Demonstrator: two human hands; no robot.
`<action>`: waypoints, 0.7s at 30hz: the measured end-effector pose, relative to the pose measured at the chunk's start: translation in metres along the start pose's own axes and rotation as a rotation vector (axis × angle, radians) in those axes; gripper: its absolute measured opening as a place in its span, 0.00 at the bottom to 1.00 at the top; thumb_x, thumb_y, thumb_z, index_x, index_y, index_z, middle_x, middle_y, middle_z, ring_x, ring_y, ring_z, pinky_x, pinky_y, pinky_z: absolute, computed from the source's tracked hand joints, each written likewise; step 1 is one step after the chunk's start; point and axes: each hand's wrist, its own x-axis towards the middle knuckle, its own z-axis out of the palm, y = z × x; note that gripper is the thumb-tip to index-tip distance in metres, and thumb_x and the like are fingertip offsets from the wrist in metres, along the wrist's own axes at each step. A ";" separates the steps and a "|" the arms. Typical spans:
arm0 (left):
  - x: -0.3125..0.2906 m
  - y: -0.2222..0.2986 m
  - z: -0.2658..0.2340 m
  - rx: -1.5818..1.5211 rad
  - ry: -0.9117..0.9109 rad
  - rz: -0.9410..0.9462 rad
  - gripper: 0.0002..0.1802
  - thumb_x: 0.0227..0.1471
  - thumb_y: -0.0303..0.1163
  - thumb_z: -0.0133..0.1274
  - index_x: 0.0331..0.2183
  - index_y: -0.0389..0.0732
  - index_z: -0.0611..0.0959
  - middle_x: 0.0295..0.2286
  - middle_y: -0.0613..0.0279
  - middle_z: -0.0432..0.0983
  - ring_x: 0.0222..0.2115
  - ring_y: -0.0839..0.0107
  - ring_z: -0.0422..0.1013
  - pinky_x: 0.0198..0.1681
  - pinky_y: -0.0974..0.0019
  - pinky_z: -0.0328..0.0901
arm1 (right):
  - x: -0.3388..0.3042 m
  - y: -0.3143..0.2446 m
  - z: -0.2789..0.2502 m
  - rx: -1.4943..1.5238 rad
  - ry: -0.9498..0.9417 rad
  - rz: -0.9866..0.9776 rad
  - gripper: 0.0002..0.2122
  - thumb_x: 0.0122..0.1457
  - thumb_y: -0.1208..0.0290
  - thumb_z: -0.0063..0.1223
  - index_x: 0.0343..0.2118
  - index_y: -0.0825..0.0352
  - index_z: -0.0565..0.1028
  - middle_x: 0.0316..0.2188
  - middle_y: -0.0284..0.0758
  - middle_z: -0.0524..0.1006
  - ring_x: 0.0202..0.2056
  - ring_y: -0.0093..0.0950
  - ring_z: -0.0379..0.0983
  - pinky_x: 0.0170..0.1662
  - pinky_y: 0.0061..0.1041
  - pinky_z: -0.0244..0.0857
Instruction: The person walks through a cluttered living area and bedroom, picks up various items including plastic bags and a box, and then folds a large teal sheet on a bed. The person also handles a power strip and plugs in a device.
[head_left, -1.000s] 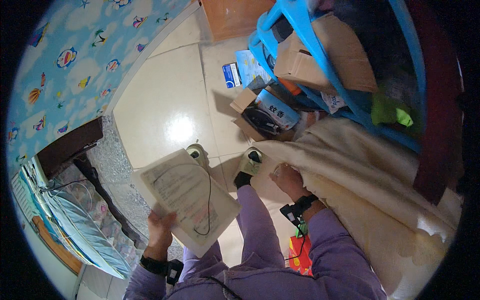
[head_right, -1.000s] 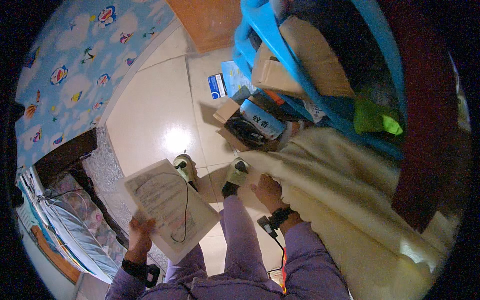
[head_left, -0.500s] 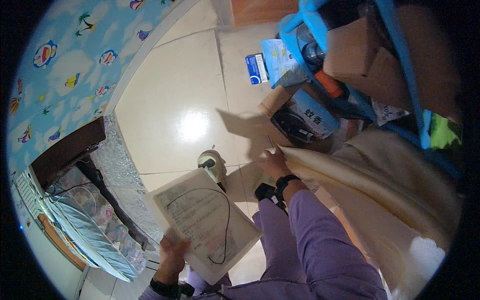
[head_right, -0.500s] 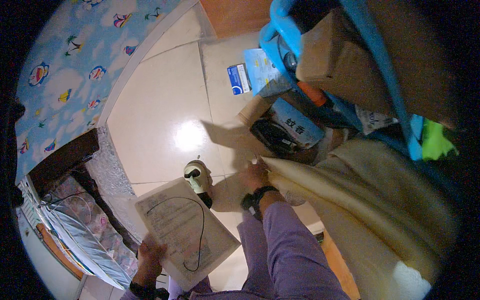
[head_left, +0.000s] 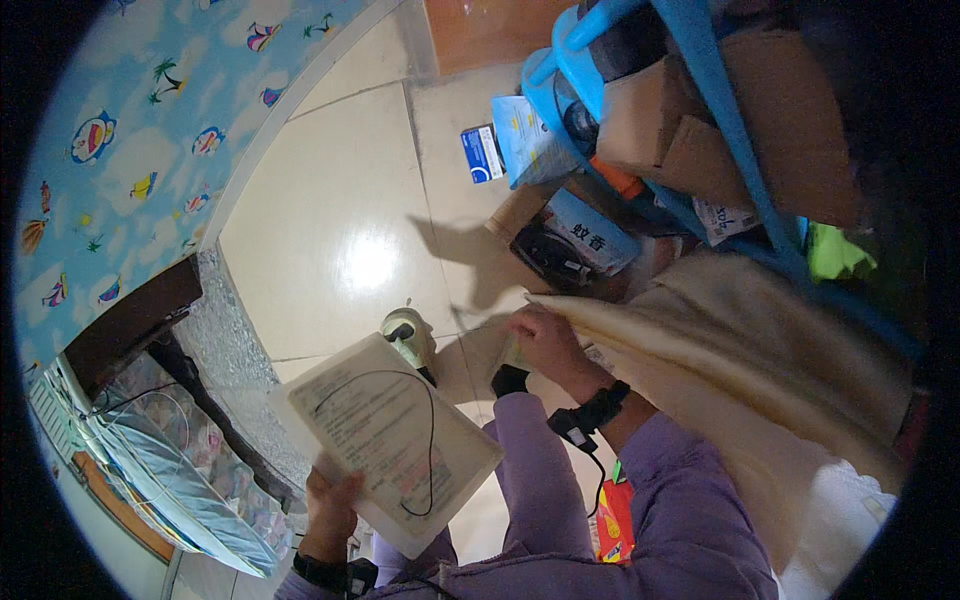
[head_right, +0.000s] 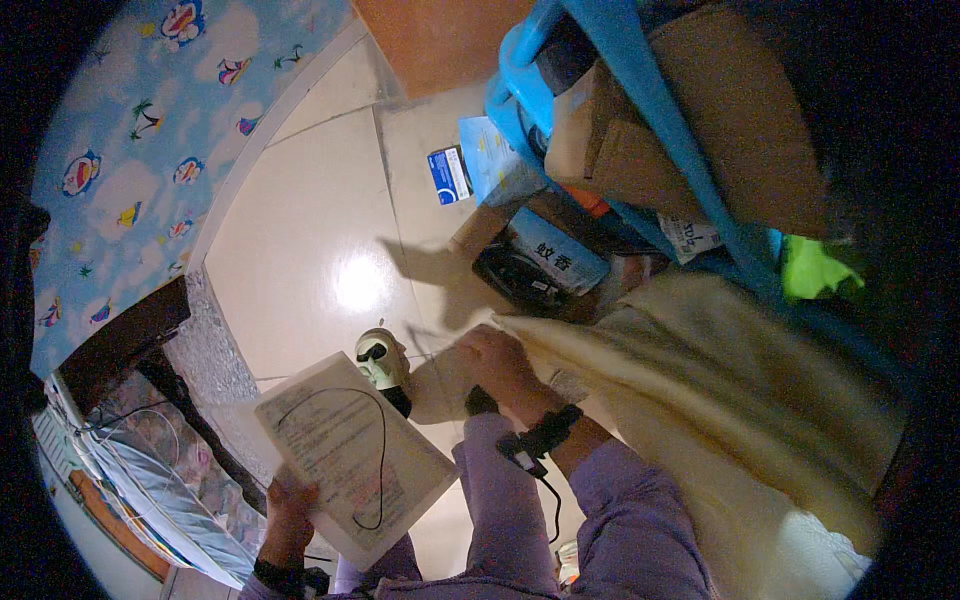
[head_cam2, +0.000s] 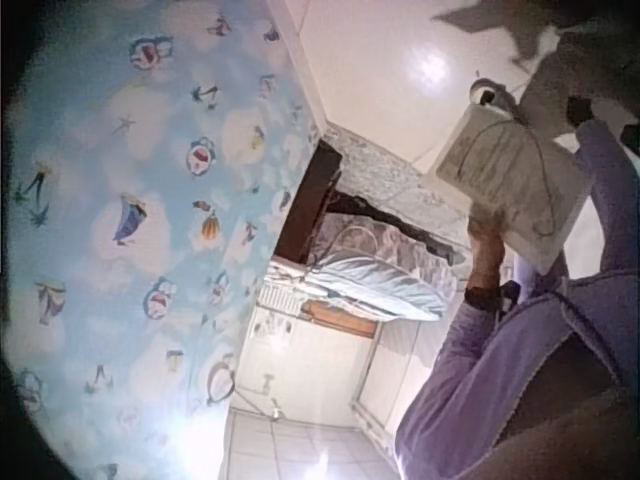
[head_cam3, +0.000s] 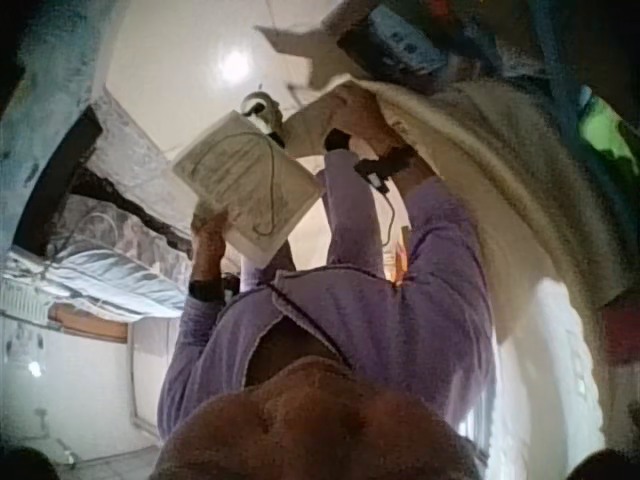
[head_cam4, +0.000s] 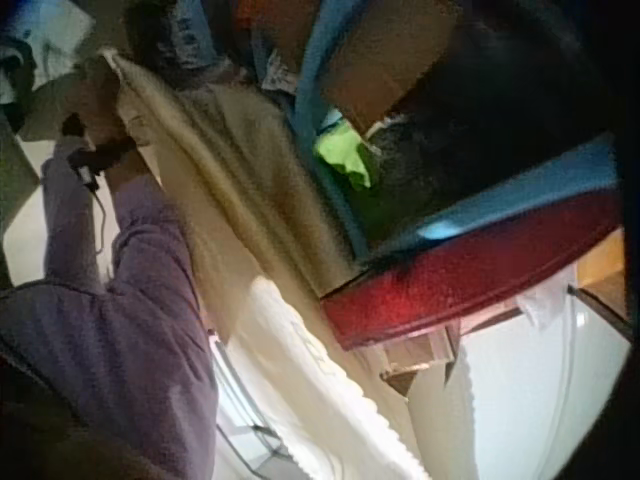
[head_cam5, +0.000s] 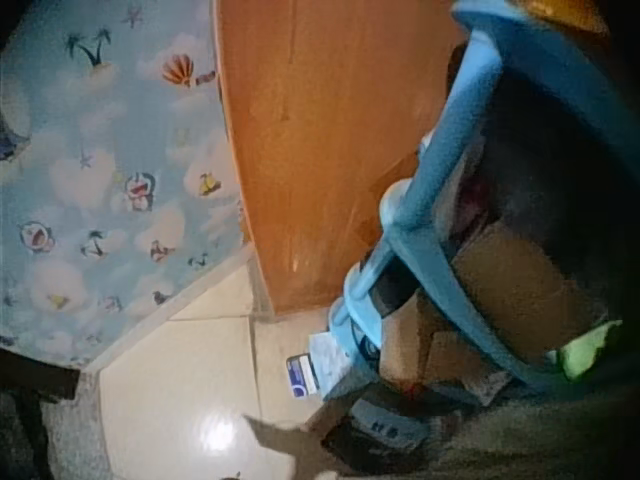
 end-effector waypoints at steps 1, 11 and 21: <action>-0.002 0.002 0.003 0.028 0.022 -0.003 0.26 0.39 0.15 0.49 0.46 0.34 0.70 0.39 0.56 0.72 0.39 0.62 0.70 0.43 0.62 0.66 | 0.000 -0.004 -0.014 0.028 0.100 -0.009 0.07 0.50 0.80 0.48 0.32 0.68 0.75 0.30 0.40 0.75 0.35 0.38 0.72 0.39 0.31 0.66; -0.040 0.023 0.021 0.072 -0.089 0.062 0.25 0.45 0.23 0.50 0.48 0.36 0.67 0.41 0.57 0.70 0.40 0.64 0.68 0.41 0.64 0.66 | -0.022 -0.012 -0.065 -0.414 0.327 -0.071 0.13 0.45 0.78 0.52 0.38 0.67 0.74 0.35 0.43 0.72 0.39 0.41 0.68 0.45 0.37 0.62; -0.121 0.067 0.050 -0.133 -0.339 0.062 0.26 0.45 0.22 0.46 0.49 0.31 0.66 0.44 0.53 0.69 0.45 0.59 0.66 0.49 0.58 0.62 | -0.199 -0.207 -0.100 -0.398 -0.297 -0.479 0.41 0.39 0.69 0.60 0.59 0.61 0.53 0.56 0.42 0.58 0.54 0.40 0.57 0.55 0.44 0.49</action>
